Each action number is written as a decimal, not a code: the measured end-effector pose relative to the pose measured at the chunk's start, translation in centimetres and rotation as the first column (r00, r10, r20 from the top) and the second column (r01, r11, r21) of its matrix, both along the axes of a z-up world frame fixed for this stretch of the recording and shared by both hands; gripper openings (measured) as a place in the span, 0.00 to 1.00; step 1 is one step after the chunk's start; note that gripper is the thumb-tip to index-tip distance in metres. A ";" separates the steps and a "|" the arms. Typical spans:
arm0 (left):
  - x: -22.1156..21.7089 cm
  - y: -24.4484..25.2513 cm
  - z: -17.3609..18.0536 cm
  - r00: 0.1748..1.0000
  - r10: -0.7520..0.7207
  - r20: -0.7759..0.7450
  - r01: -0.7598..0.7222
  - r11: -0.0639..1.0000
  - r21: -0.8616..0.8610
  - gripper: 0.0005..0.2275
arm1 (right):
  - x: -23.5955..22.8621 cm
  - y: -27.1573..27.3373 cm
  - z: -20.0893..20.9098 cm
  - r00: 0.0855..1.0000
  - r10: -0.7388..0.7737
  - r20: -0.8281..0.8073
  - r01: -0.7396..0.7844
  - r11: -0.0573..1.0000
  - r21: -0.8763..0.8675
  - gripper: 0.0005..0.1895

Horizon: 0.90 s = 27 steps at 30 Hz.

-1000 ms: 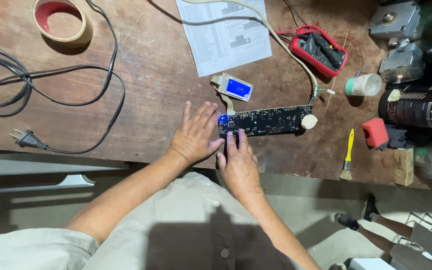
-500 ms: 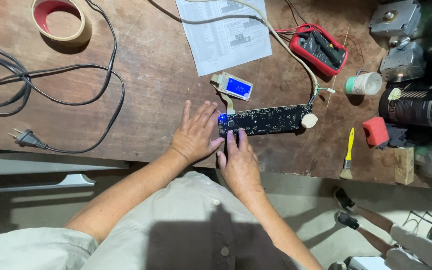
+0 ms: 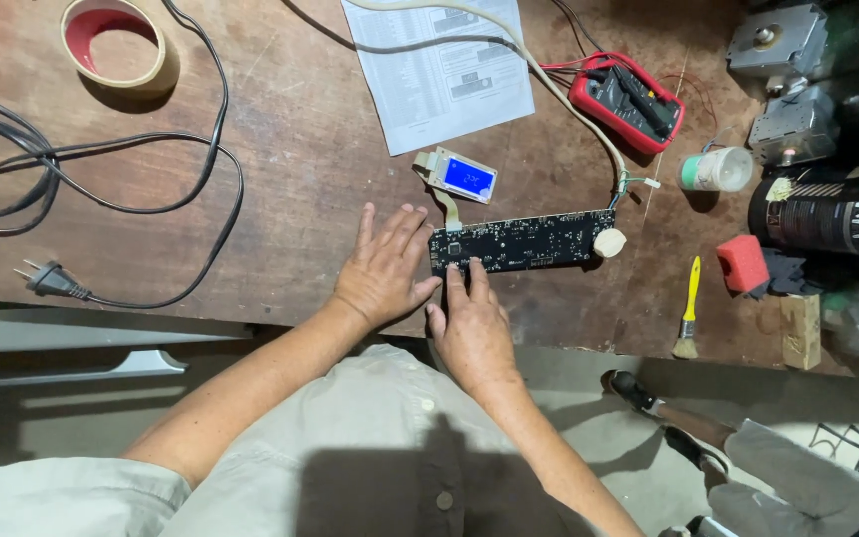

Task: The person holds a printed document and a circuit board with a small display. They press buttons on the board, causing the display to change numbers. The person then consults the document and a binder while another person assists by flipping through the binder pages.

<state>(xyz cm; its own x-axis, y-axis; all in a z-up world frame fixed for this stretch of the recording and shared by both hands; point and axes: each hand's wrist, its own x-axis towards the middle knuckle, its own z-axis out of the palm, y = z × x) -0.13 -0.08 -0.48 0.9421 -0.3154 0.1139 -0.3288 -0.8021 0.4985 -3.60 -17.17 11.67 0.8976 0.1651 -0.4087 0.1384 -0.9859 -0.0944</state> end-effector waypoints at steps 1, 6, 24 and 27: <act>0.0 0.0 0.1 1.000 0.003 0.011 -0.003 1.000 0.005 0.41 | 0.1 0.1 0.3 1.000 -0.001 -0.008 0.001 1.000 0.002 0.39; 0.1 0.0 0.3 1.000 -0.004 -0.028 0.005 0.999 0.032 0.40 | 0.0 0.0 0.4 1.000 0.022 0.001 -0.022 1.000 -0.007 0.40; 0.1 -0.2 0.0 0.999 0.007 -0.032 -0.005 0.998 0.059 0.42 | 1.6 -8.9 1.2 0.935 -0.241 0.258 0.171 0.948 0.269 0.34; 0.2 -0.2 -0.3 1.000 0.005 -0.011 -0.005 0.999 0.049 0.42 | 3.8 -15.0 -0.7 0.831 -0.396 0.391 0.312 0.913 0.262 0.31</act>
<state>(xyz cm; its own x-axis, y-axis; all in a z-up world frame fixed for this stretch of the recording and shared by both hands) 0.04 -0.25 -0.80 0.9449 -0.3154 0.0877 -0.3191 -0.8272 0.4625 0.19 -32.13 11.00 0.9857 -0.1653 0.0340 -0.1488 -0.9462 -0.2873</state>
